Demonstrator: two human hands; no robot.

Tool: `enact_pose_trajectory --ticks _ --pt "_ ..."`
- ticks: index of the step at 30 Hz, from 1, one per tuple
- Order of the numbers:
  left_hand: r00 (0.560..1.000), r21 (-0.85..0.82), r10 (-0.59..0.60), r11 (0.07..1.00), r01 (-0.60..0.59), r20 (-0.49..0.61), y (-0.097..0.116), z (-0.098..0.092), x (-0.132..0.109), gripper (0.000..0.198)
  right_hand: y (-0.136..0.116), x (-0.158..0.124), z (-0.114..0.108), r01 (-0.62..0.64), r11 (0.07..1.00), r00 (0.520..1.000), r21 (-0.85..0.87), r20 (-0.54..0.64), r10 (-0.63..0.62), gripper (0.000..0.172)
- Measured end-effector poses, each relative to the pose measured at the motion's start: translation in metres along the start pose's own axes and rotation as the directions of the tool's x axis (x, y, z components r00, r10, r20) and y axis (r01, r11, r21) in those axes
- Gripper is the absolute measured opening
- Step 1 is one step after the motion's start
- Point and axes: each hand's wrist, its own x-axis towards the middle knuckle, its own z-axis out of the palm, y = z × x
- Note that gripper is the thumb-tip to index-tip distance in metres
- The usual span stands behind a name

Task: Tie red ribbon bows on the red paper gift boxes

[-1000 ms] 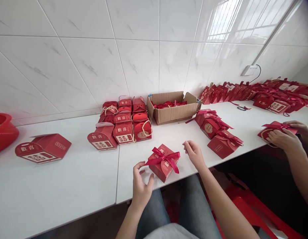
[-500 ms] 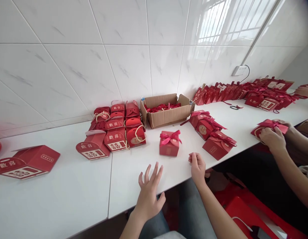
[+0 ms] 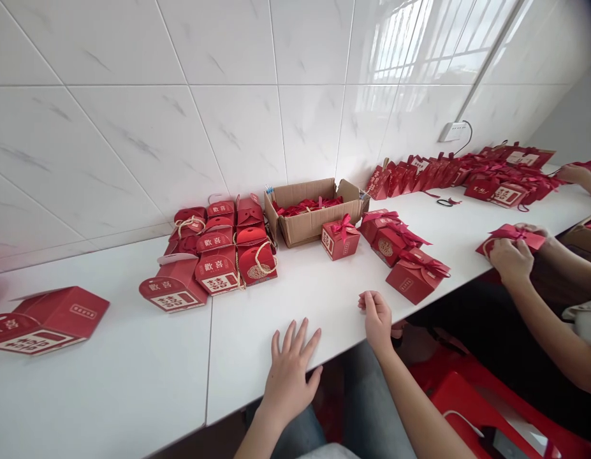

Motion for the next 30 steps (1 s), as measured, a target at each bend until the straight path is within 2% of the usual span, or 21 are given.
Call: enact_pose_trajectory --ticks 4,7,9,11,14,16,18,22,24,27,30 --pt "1.000 0.006 0.004 1.000 -0.004 -0.013 0.000 0.000 0.000 0.063 0.003 0.000 -0.001 -0.004 1.000 1.000 -0.029 0.010 0.004 0.037" --pt "1.000 0.005 0.010 1.000 -0.009 -0.022 0.000 0.001 -0.001 0.063 0.001 0.007 0.004 -0.057 0.998 0.991 -0.035 0.118 0.061 0.037" --pt "1.000 0.005 0.010 1.000 -0.010 -0.022 0.000 0.001 -0.001 0.062 -0.004 0.017 0.015 -0.103 0.994 0.949 -0.023 0.298 0.105 0.037" --pt "1.000 0.008 0.008 1.000 -0.008 -0.018 0.000 0.001 -0.001 0.062 -0.010 0.032 0.033 -0.125 0.992 0.870 0.000 0.480 0.110 0.039" --pt "1.000 0.010 0.002 1.000 -0.002 -0.005 0.000 0.001 -0.001 0.063 -0.015 0.061 0.066 -0.173 0.984 0.791 0.037 0.601 0.116 0.046" --pt "1.000 0.008 0.001 1.000 -0.001 -0.004 0.000 0.001 -0.001 0.064 -0.011 0.079 0.086 -0.275 0.958 0.780 0.077 0.601 0.175 0.055" --pt "1.000 0.005 0.000 1.000 0.000 -0.012 0.000 0.001 -0.002 0.066 -0.002 0.095 0.099 -0.345 0.928 0.806 0.142 0.551 0.215 0.062" --pt "1.000 -0.002 0.002 1.000 -0.002 -0.013 0.000 0.000 -0.003 0.069 0.018 0.119 0.101 -0.373 0.898 0.856 0.236 0.460 0.234 0.062" --pt "1.000 -0.007 -0.001 1.000 0.001 -0.012 0.001 0.000 -0.003 0.069 0.023 0.130 0.094 -0.389 0.883 0.866 0.262 0.431 0.254 0.057" --pt "1.000 -0.014 -0.009 1.000 0.009 -0.006 0.002 -0.002 -0.002 0.068 0.022 0.143 0.086 -0.395 0.876 0.879 0.276 0.392 0.272 0.039" --pt "1.000 -0.018 -0.017 1.000 0.017 0.001 0.003 -0.002 -0.002 0.068 0.012 0.135 0.083 -0.355 0.898 0.905 0.259 0.336 0.261 0.025"
